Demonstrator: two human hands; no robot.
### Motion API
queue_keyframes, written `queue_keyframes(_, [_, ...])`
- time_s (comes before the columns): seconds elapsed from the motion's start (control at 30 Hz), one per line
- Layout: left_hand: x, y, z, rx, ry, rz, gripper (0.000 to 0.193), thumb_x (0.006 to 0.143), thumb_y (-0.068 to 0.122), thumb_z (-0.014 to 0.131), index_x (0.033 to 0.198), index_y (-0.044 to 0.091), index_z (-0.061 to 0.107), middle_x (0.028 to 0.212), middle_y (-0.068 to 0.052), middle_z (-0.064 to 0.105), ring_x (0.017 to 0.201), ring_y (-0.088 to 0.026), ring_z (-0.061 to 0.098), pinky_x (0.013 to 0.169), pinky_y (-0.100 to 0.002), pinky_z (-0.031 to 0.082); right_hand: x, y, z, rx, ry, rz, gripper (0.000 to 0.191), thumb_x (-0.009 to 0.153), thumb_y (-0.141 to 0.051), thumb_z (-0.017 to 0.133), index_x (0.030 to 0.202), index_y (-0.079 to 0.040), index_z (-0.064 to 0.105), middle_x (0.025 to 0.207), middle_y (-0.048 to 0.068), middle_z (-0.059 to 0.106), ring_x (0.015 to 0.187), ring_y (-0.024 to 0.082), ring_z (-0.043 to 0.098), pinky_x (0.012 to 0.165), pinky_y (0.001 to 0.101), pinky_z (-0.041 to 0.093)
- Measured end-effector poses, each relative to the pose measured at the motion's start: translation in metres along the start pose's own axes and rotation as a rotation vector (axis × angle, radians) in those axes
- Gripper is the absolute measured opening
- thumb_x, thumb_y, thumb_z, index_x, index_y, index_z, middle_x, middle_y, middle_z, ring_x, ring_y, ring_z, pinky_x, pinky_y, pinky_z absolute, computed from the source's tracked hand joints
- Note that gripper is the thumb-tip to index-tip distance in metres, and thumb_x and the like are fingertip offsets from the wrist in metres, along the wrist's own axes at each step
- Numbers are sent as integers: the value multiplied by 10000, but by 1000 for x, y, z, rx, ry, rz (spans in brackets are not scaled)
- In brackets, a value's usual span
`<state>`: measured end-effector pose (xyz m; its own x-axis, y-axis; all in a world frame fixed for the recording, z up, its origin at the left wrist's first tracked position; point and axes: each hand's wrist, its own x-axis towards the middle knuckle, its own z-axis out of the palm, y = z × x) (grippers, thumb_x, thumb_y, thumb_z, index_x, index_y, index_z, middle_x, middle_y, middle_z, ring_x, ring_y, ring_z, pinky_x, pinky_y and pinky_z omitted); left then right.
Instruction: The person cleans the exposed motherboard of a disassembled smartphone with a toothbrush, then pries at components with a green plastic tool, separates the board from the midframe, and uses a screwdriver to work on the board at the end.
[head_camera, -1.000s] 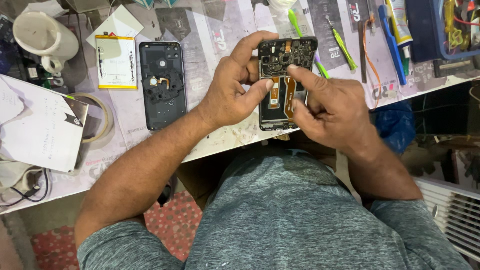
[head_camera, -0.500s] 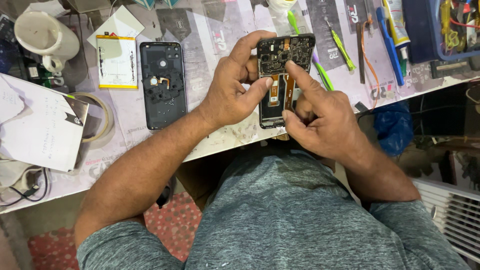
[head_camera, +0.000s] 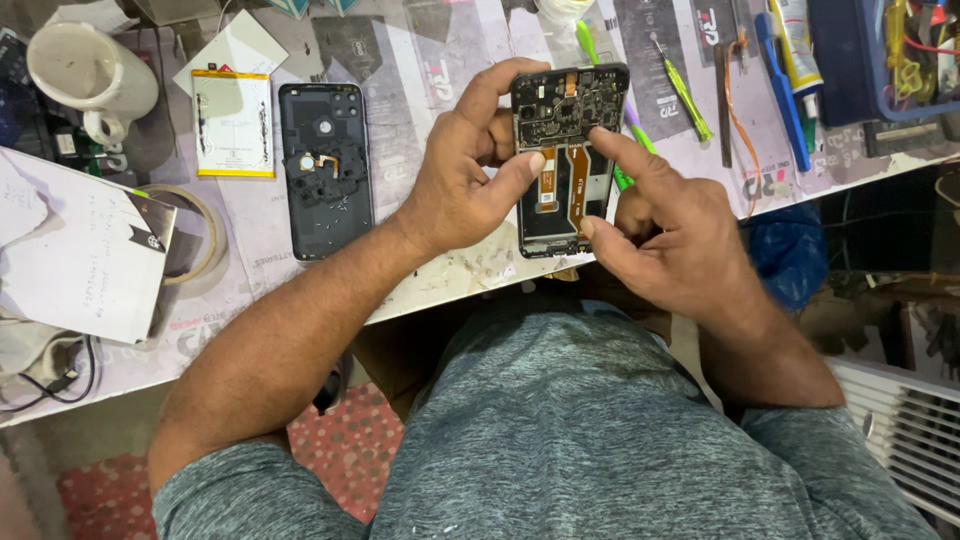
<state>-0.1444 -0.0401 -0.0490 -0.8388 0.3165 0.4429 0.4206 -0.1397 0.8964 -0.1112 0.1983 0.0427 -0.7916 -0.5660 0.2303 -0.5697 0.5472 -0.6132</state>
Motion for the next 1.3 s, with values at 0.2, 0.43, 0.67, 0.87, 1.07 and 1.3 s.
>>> queue_keyframes(0.2, [1,-1,0,13,1,-30,650,1018,0,632,1579,94,318,678,11,578,604,-33,580,631,-217,495,2,1,0,39,-36,37,694,910,-39,771,1527,-13,454,534,-49,504,450,55,483,460,255,346])
queue_keyframes(0.43, [0,0,0,-23,-19,-18,612,1046,-22,621,1553,92,297,756,2,661,688,-40,663,706,-224,552,11,-2,1,59,-41,41,688,912,-35,750,1535,-26,457,542,-38,499,464,64,484,485,257,367])
queue_keyframes(0.67, [1,1,-1,-5,-9,-29,613,1039,-23,617,1551,93,301,728,6,629,663,-37,646,686,-221,551,12,-3,2,87,-47,43,690,919,-36,745,1538,-8,441,543,-47,502,468,57,499,482,252,367])
queue_keyframes(0.87, [1,-3,2,4,-8,-40,632,1021,-8,632,1564,78,319,687,17,581,617,-32,588,642,-219,504,8,15,4,73,29,-35,565,935,-5,749,1453,-6,526,537,-44,514,457,54,504,451,228,387])
queue_keyframes(1.07, [1,-5,0,-61,-1,-80,628,1018,2,651,1572,48,359,674,8,541,588,-38,509,647,-217,441,7,44,5,118,353,-113,371,1059,10,736,1386,-10,561,753,27,612,591,68,592,512,206,458])
queue_keyframes(1.3, [6,-3,1,-387,-24,-114,599,1055,13,629,1558,18,303,1041,-72,754,880,-66,697,848,-225,543,9,64,11,754,199,95,426,1064,-45,672,1446,62,516,1017,100,714,743,96,661,644,234,548])
